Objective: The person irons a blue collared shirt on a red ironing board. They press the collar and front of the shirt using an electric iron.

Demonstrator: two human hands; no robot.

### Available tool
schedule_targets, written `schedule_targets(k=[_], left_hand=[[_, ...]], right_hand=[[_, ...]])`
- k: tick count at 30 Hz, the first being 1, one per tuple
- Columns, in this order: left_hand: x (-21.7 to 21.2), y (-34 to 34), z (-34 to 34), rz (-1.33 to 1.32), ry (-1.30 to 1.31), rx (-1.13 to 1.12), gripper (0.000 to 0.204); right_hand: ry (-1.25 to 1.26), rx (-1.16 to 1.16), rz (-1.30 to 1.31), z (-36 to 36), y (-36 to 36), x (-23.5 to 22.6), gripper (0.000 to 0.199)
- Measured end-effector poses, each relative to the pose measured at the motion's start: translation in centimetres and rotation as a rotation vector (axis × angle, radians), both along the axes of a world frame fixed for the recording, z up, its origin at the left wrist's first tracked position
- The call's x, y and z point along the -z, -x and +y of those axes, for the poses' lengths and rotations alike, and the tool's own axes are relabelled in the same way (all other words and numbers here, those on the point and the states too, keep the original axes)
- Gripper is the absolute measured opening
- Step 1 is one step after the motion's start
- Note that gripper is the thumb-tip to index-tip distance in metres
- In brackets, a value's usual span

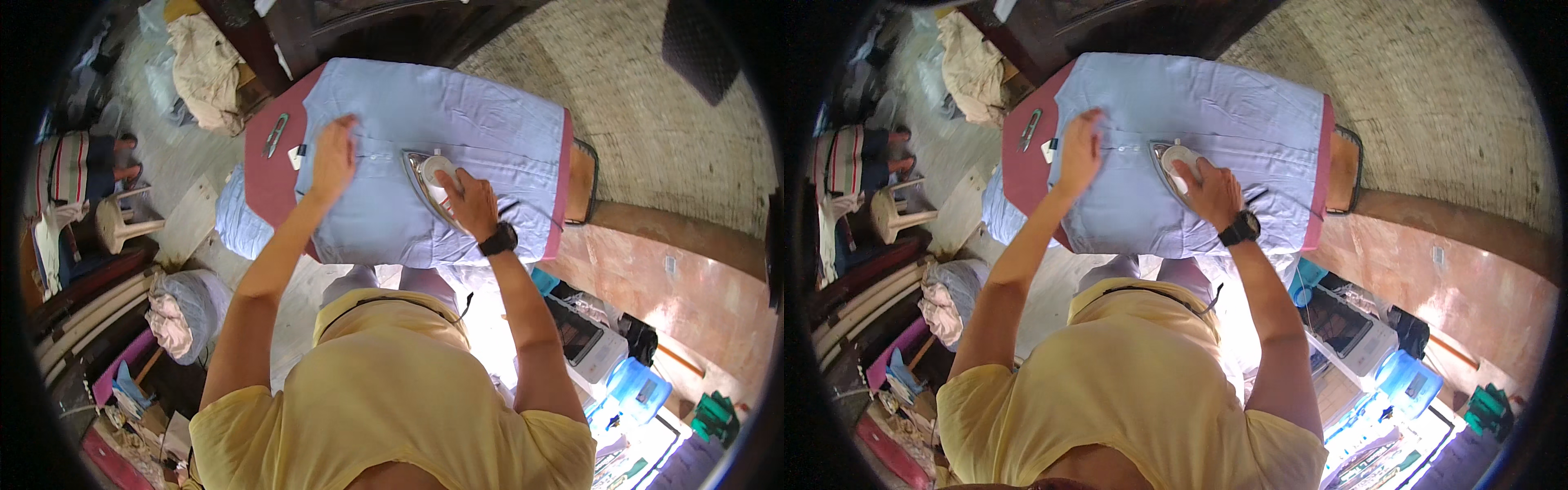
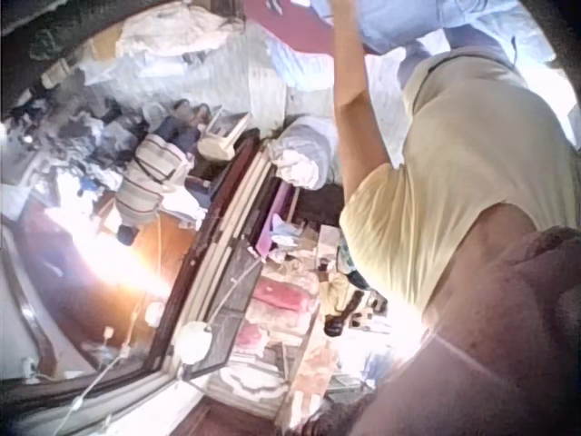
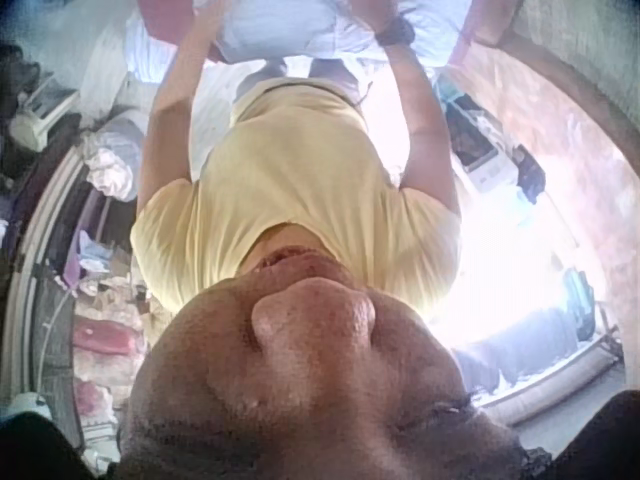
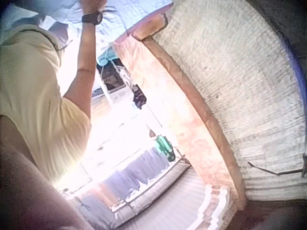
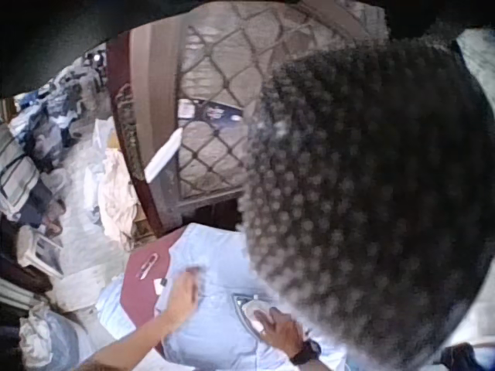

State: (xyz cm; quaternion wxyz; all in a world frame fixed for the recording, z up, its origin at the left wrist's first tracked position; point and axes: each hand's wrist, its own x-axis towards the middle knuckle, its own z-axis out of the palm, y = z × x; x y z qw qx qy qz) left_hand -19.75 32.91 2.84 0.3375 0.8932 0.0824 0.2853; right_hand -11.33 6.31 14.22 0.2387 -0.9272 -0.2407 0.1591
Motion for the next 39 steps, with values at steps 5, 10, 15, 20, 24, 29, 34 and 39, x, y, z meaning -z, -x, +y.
schedule_targets(k=[5, 10, 15, 20, 24, 29, 34, 39], left_hand=[[2.9, -1.5, -9.5, 0.246, -0.249, 0.173, 0.057], [3.6, -1.6, -10.6, 0.380, -0.375, 0.116, 0.066], [2.7, -1.7, -11.1, 0.434, -0.415, 0.099, 0.067], [2.5, -1.6, -11.2, 0.477, -0.439, 0.101, 0.067], [2.5, -1.9, -11.4, 0.496, -0.450, 0.091, 0.068], [2.5, -2.1, -11.4, 0.507, -0.475, 0.079, 0.069], [2.5, -2.2, -11.6, 0.503, -0.492, 0.071, 0.068], [2.6, -2.1, -11.7, 0.491, -0.487, 0.057, 0.069]], right_hand=[[0.100, -0.111, -0.281, -5.4, -7.4, 4.3, 0.062], [0.212, -0.176, -0.250, -11.8, -13.2, 4.0, 0.044], [0.107, -0.185, -0.232, -19.6, -18.1, 4.9, 0.042], [0.099, -0.176, -0.405, -17.0, -16.4, 6.3, 0.039], [0.082, -0.148, -0.369, -17.6, -16.7, 5.7, 0.039], [0.034, -0.162, -0.405, -14.8, -15.3, 5.1, 0.042], [0.039, -0.171, -0.353, -15.1, -15.7, 4.8, 0.043], [0.052, -0.123, -0.332, -16.1, -16.1, 4.7, 0.046]])
